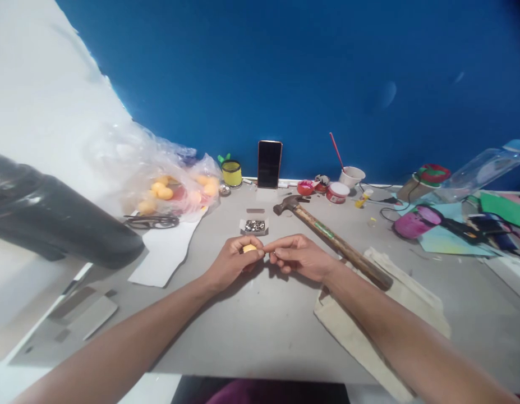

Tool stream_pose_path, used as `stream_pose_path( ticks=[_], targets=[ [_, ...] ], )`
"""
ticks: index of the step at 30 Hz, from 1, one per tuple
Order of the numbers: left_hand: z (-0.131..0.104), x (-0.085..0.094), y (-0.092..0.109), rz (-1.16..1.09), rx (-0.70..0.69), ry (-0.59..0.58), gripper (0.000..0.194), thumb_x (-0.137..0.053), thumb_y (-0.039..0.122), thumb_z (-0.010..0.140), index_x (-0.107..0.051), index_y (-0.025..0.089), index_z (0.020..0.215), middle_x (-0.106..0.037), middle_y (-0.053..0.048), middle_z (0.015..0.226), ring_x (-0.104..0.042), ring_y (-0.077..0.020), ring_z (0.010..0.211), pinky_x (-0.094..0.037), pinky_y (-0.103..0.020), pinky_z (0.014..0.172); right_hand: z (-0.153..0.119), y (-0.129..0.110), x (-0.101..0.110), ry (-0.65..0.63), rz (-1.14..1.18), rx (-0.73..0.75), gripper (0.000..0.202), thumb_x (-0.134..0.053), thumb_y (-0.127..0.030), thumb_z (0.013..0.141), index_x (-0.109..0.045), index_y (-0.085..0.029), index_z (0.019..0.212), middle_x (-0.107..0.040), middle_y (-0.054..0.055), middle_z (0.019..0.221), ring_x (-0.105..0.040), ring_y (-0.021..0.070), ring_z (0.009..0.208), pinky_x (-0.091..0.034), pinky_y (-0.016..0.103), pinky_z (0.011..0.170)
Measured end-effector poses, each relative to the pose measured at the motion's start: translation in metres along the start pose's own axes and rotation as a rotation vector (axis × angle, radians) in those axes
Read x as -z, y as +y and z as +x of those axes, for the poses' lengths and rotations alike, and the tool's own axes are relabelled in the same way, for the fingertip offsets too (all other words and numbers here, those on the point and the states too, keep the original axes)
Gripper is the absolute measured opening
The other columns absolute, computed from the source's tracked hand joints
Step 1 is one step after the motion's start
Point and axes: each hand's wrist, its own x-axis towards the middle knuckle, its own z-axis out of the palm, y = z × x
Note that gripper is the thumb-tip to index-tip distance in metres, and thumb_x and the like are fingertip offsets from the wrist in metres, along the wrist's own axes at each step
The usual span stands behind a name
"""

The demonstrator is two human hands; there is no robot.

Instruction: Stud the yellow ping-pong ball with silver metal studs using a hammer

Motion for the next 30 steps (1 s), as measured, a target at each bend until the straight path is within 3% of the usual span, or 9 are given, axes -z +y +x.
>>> stream_pose_path(
  ticks=[8,11,15,17,21,25,30],
  targets=[
    [0.0011,-0.0025,0.0007,0.023,0.041,0.036,0.010,-0.069,0.024,0.076,-0.062,0.016,0.073,-0.050,0.005,0.050,-0.038,-0.0072,0.047,-0.024,-0.022,0.049,0.0000,0.0022,-0.0022,-0.015,0.007,0.014,0.037,-0.091,-0.038,0.071,-0.083,-0.016,0.101,-0.071,0.006,0.077,-0.054,0.0090,0.064,-0.039,0.020,0.052],
    [0.0014,-0.0021,0.0008,-0.062,0.055,0.005,0.011,-0.071,0.021,0.075,-0.062,0.016,0.077,-0.052,0.005,0.054,-0.039,-0.0064,0.048,-0.026,-0.021,0.050,-0.0006,0.0014,-0.0029,-0.034,0.032,0.030,0.041,-0.091,-0.038,0.071,-0.082,-0.016,0.104,-0.070,0.006,0.078,-0.053,0.0085,0.064,-0.038,0.020,0.051],
    [0.0022,0.0002,0.0012,-0.343,0.057,-0.134,0.034,-0.077,0.018,0.071,-0.058,0.021,0.099,-0.059,0.004,0.068,-0.051,-0.0091,0.055,-0.039,-0.023,0.055,0.0015,-0.0004,0.0003,0.063,0.075,0.065,0.038,-0.093,-0.040,0.067,-0.082,-0.016,0.094,-0.068,0.004,0.078,-0.052,0.0079,0.061,-0.038,0.020,0.049],
    [0.0025,0.0007,0.0016,-0.364,0.058,-0.142,0.042,-0.078,0.017,0.071,-0.055,0.022,0.106,-0.065,0.001,0.078,-0.058,-0.0112,0.059,-0.046,-0.026,0.058,0.0034,-0.0013,0.0029,0.124,0.090,0.089,0.036,-0.095,-0.040,0.064,-0.081,-0.016,0.088,-0.067,0.002,0.076,-0.051,0.0076,0.058,-0.038,0.021,0.048],
    [0.0023,-0.0008,0.0030,-0.273,0.085,-0.079,0.046,-0.080,0.026,0.076,-0.056,0.022,0.116,-0.068,-0.003,0.096,-0.062,-0.0112,0.059,-0.049,-0.027,0.055,0.0058,-0.0016,0.0048,0.204,0.094,0.119,0.036,-0.098,-0.036,0.057,-0.079,-0.017,0.080,-0.065,0.000,0.069,-0.049,0.0079,0.055,-0.036,0.022,0.048],
    [0.0012,-0.0024,0.0051,-0.073,0.062,-0.005,0.043,-0.081,0.029,0.075,-0.062,0.019,0.113,-0.068,-0.002,0.093,-0.056,-0.0089,0.060,-0.051,-0.028,0.062,0.0057,-0.0010,0.0026,0.218,0.062,0.110,0.037,-0.100,-0.033,0.053,-0.078,-0.017,0.077,-0.067,0.000,0.067,-0.051,0.0087,0.056,-0.038,0.023,0.050],
    [-0.0008,-0.0037,0.0075,0.312,-0.067,0.084,0.036,-0.078,0.027,0.072,-0.070,0.018,0.107,-0.068,-0.001,0.088,-0.059,-0.0157,0.075,-0.048,-0.026,0.067,0.0038,-0.0004,0.0011,0.159,0.023,0.077,0.036,-0.098,-0.036,0.056,-0.078,-0.016,0.079,-0.073,0.004,0.073,-0.053,0.0082,0.052,-0.038,0.023,0.049]
  ],
)
